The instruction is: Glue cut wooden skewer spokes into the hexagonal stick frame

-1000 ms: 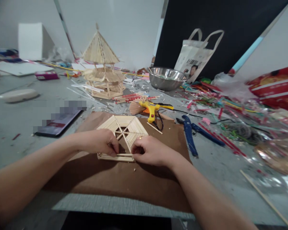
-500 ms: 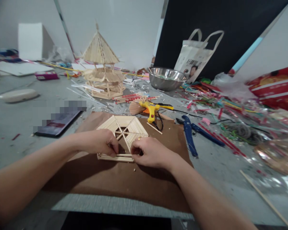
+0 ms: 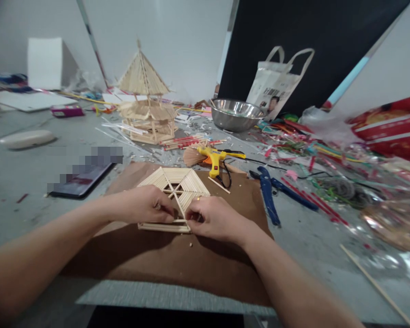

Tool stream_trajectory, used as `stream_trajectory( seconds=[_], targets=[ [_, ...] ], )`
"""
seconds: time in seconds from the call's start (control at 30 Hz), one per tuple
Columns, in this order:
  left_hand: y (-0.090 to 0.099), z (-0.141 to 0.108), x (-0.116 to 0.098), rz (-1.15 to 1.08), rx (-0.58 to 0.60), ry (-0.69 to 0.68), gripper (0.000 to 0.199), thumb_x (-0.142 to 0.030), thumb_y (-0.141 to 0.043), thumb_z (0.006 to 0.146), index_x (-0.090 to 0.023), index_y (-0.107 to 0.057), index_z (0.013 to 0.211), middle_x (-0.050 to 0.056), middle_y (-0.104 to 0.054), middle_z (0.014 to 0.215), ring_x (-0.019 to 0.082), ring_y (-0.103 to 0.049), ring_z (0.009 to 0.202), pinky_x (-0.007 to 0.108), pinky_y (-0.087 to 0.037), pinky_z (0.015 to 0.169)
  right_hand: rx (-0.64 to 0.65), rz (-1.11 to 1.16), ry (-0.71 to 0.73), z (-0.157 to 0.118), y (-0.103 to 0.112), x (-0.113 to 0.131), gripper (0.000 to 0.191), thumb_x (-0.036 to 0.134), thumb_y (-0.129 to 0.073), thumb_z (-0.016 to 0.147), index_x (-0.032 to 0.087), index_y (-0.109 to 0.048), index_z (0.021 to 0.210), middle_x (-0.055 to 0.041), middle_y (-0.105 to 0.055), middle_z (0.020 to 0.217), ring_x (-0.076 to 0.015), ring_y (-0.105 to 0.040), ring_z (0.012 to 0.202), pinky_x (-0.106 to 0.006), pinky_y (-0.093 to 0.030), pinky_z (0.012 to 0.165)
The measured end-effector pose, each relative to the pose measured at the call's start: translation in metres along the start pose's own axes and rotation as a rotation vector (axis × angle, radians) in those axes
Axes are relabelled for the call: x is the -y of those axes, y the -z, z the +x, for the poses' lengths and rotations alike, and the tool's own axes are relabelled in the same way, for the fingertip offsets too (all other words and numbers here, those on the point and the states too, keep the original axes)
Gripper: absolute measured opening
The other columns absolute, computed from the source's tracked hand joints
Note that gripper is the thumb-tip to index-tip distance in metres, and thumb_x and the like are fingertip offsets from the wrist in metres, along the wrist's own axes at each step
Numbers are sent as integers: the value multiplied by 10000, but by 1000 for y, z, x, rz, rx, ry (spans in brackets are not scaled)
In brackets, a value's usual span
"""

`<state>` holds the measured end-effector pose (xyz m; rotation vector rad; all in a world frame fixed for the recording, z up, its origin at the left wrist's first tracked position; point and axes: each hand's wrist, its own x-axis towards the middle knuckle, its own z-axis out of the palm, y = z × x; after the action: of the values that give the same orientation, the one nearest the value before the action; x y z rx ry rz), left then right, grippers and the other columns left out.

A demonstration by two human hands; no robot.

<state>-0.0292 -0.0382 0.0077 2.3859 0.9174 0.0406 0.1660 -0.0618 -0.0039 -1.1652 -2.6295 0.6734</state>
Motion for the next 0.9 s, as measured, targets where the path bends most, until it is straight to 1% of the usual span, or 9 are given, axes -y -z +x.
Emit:
stream_trajectory(
  seconds=[0.1, 0.2, 0.3, 0.4, 0.6, 0.67, 0.73, 0.83, 0.9],
  targets=[
    [-5, 2, -7, 75, -138, 17, 255, -342, -424, 723, -227, -639, 798, -5, -637, 719, 101, -519, 617, 180, -324, 543, -44, 16, 14, -1, 2, -3, 127, 158, -450, 689, 166, -575, 708, 0, -548, 663, -77, -452, 576, -194, -315, 533],
    [-12, 6, -10, 174, -221, 8, 261, -343, -413, 734, -213, -639, 756, 11, -635, 710, 119, -525, 631, 197, -319, 540, -61, 11, 50, 0, 3, -7, 124, 166, -445, 704, 163, -568, 717, -9, -552, 680, -85, -465, 604, -198, -330, 554],
    [-20, 9, -10, 255, -266, 2, 244, -317, -409, 738, -218, -632, 726, 9, -623, 655, 127, -520, 598, 211, -299, 508, -80, -5, 92, 1, 3, -10, 124, 156, -442, 709, 161, -565, 729, -12, -554, 683, -90, -469, 623, -202, -338, 571],
    [-26, 11, -10, 285, -296, 6, 261, -320, -391, 750, -209, -624, 712, 17, -617, 649, 136, -523, 600, 220, -303, 508, -112, -13, 122, 1, 2, -11, 125, 143, -441, 710, 162, -561, 735, -10, -555, 689, -93, -470, 644, -205, -343, 587],
    [-31, 15, -9, 202, -367, 5, 261, -297, -378, 765, -180, -593, 675, 13, -595, 630, 117, -508, 574, 207, -304, 496, -190, 10, 129, 1, 3, -12, 104, 154, -452, 713, 164, -554, 733, -8, -547, 703, -89, -476, 645, -202, -358, 595],
    [-29, 15, -8, 153, -389, 10, 248, -281, -385, 761, -171, -581, 658, 10, -588, 622, 109, -500, 565, 201, -302, 492, -255, 23, 73, 1, 9, -16, 110, 201, -456, 725, 165, -558, 748, -6, -547, 687, -82, -472, 592, -197, -361, 558],
    [-24, 14, -6, 89, -422, 25, 249, -272, -386, 761, -161, -575, 645, 8, -581, 608, 101, -489, 555, 196, -305, 494, -383, -3, -43, -1, 19, -24, 156, 275, -457, 729, 165, -564, 756, -9, -553, 665, -85, -466, 543, -201, -360, 520],
    [-17, 14, -3, -19, -483, 68, 237, -274, -400, 752, -149, -578, 658, 7, -579, 607, 96, -483, 563, 194, -320, 513, -621, -175, -322, -7, 40, -44, 214, 330, -428, 730, 173, -573, 727, -35, -591, 682, -125, -506, 578, -241, -373, 554],
    [-14, 14, -2, -92, -517, 109, 224, -277, -412, 743, -147, -583, 678, 6, -589, 632, 97, -492, 585, 195, -333, 535, -647, -378, -553, -14, 54, -61, 220, 357, -431, 708, 191, -576, 705, -51, -604, 684, -176, -531, 625, -281, -367, 566]
  ],
)
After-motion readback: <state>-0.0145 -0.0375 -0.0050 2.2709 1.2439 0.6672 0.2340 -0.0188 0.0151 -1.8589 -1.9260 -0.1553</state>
